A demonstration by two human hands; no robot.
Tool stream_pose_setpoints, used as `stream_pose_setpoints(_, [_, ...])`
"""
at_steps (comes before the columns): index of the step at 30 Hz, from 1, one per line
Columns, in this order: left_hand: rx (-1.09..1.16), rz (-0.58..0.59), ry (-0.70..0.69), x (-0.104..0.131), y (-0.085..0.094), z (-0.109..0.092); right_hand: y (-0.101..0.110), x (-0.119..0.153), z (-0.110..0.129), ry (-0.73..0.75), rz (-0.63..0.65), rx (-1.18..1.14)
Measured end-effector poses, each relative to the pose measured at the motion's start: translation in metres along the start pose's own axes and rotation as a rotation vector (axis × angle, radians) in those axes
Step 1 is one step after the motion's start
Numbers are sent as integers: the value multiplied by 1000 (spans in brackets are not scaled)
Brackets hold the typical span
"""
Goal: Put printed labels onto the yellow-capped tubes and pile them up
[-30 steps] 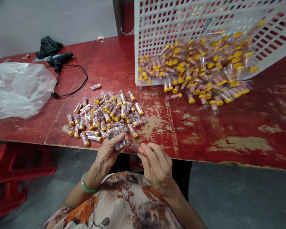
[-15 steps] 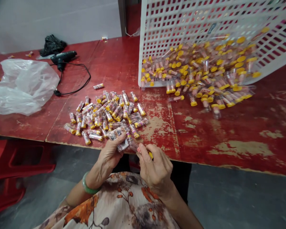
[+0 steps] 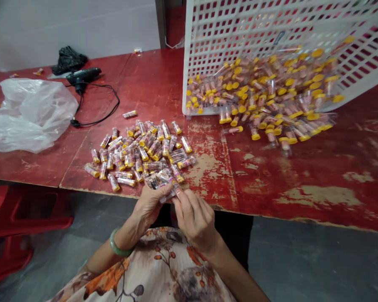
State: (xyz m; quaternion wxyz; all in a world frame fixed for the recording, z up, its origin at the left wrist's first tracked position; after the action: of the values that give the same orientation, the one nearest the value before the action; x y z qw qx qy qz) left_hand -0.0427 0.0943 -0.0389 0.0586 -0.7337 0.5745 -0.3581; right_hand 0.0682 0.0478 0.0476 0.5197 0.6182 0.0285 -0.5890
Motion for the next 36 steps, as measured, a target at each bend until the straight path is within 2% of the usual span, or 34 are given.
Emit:
stream_pose_setpoints(2, [-3,24,6,-1,-1,1,-3,-5,-3,-8,25,-63])
stream_pose_setpoints(6, [11,32,-10,-1,0,-7,-8,-12,-19,-137,134,-431])
stream_pose_setpoints(9, [-5,66,-14,-1,-2,-10,-5,-10,-28,-212,116,-530])
stream_pose_setpoints(15, [-50,135,78,7,-10,4,-5,-2,-35,-322,13,-543])
stream_pose_setpoints(24, [-62,153,114,9,-12,4,0,-7,-43,-379,44,-607])
stream_pose_setpoints(26, [-71,166,129,10,-13,5,3,-7,-42,-367,22,-590])
stream_pose_setpoints(31, [-85,169,127,10,-12,6,13,-5,-31,-268,-126,-432])
stream_pose_setpoints(36, [-94,168,101,10,-12,7,12,6,-25,-233,-176,-348])
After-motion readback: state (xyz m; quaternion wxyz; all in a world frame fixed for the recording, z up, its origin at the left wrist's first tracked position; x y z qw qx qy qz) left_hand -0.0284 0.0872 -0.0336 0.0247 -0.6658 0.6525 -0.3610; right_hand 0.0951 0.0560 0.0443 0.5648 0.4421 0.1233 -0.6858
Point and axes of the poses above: each hand's wrist, its own x-axis away from the middle knuckle, its own y-axis out of the back of the hand, z = x × y, the point moved 9 cm from there along -x, towards the middle knuckle, and after that the axes turned 4 degrees about -x, right-handed, at the moved point
